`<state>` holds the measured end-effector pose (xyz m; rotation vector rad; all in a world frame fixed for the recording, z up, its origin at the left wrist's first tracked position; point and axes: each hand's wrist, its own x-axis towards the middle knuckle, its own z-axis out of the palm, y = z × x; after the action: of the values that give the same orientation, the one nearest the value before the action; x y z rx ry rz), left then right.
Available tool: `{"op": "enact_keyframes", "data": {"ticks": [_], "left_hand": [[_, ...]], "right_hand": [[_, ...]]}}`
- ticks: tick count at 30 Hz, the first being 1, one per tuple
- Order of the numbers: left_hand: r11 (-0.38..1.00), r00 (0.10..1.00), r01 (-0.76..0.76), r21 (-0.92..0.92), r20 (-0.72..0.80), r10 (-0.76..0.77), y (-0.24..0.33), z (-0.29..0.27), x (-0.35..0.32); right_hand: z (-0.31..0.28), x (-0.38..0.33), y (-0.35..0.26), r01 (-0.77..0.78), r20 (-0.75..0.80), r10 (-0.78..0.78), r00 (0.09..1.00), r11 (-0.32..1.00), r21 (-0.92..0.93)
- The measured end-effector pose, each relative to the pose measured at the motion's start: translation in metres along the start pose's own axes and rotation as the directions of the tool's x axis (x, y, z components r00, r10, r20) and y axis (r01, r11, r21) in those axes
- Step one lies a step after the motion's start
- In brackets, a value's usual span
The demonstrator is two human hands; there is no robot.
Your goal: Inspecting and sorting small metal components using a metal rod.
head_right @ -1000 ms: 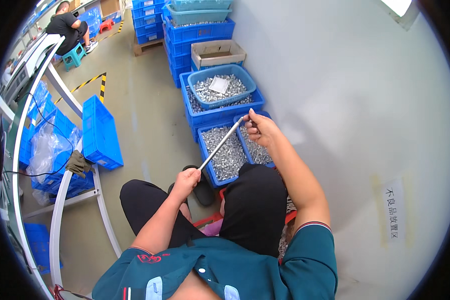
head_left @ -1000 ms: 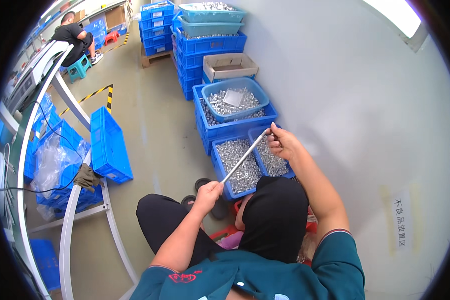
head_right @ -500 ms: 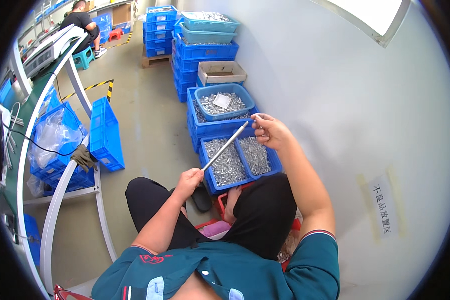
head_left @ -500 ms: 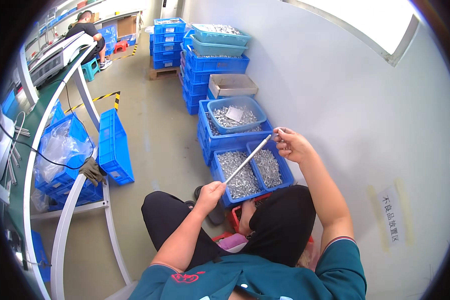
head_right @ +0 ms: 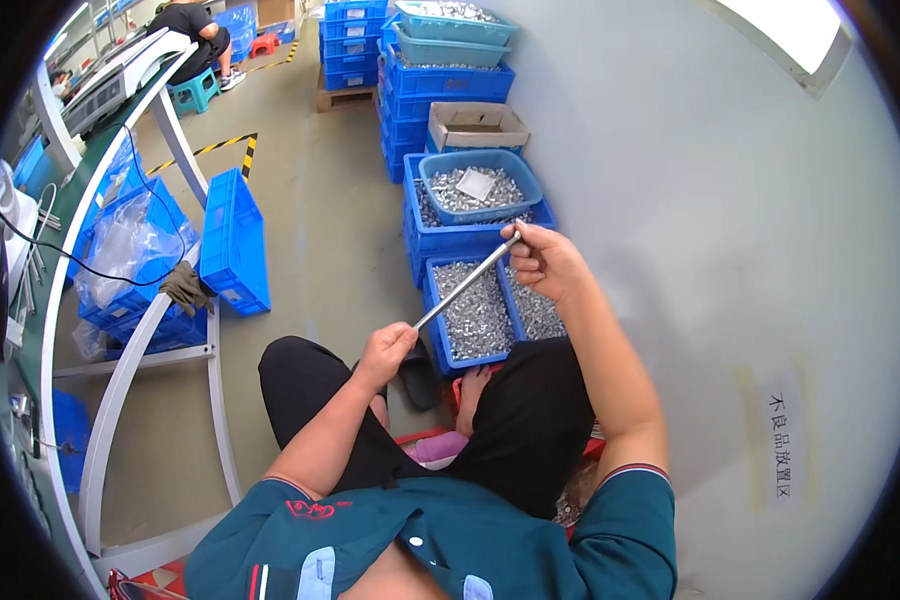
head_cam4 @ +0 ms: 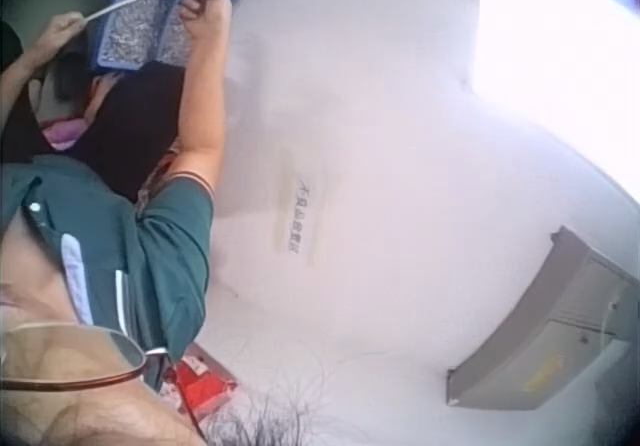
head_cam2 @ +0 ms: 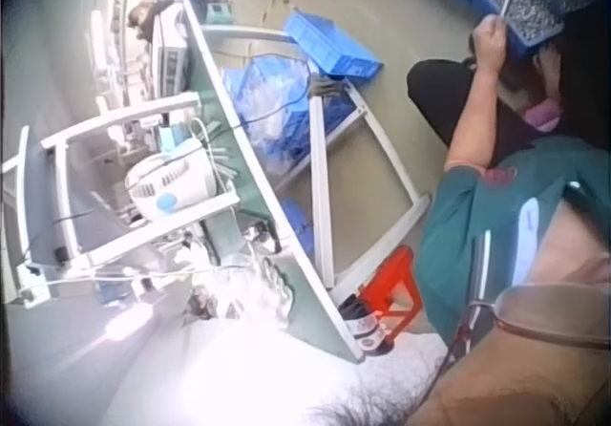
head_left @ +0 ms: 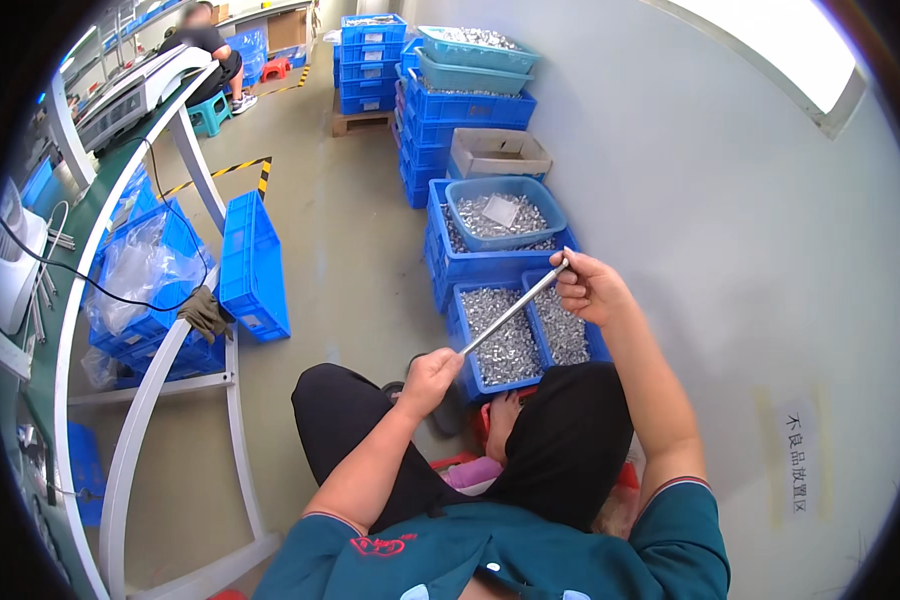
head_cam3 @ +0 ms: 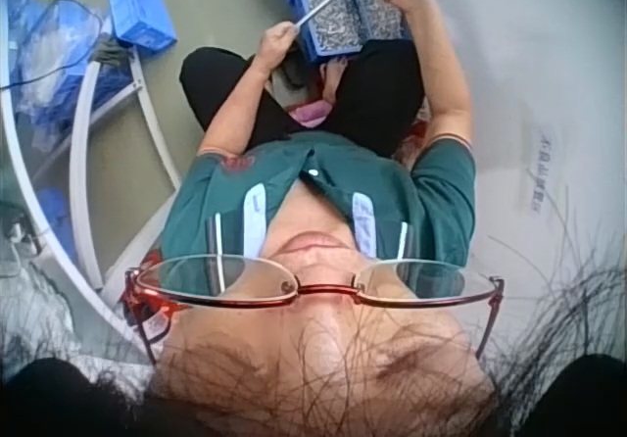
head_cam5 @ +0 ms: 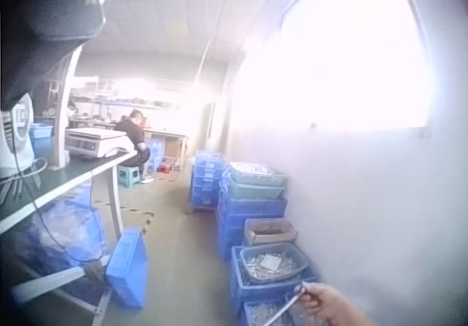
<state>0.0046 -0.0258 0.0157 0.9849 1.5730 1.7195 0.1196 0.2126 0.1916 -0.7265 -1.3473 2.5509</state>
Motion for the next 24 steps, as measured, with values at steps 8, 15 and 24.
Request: {"op": "enact_keyframes", "data": {"ticks": [8,15,24], "left_hand": [[0.944,0.965,0.233,-0.233,0.178,-0.194,-0.003,0.013,0.009],[0.879,0.916,0.395,-0.267,0.186,-0.355,0.003,0.029,0.024],[0.872,0.866,0.489,-0.030,0.135,-0.481,-0.037,0.067,0.089]], "right_hand": [[-0.014,0.006,0.002,0.061,0.076,-0.061,0.995,0.998,-0.005],[-0.040,0.011,0.028,0.024,0.020,-0.018,1.000,0.933,-0.358],[-0.118,0.034,0.150,-0.249,0.032,0.264,0.964,0.939,-0.239]]}}
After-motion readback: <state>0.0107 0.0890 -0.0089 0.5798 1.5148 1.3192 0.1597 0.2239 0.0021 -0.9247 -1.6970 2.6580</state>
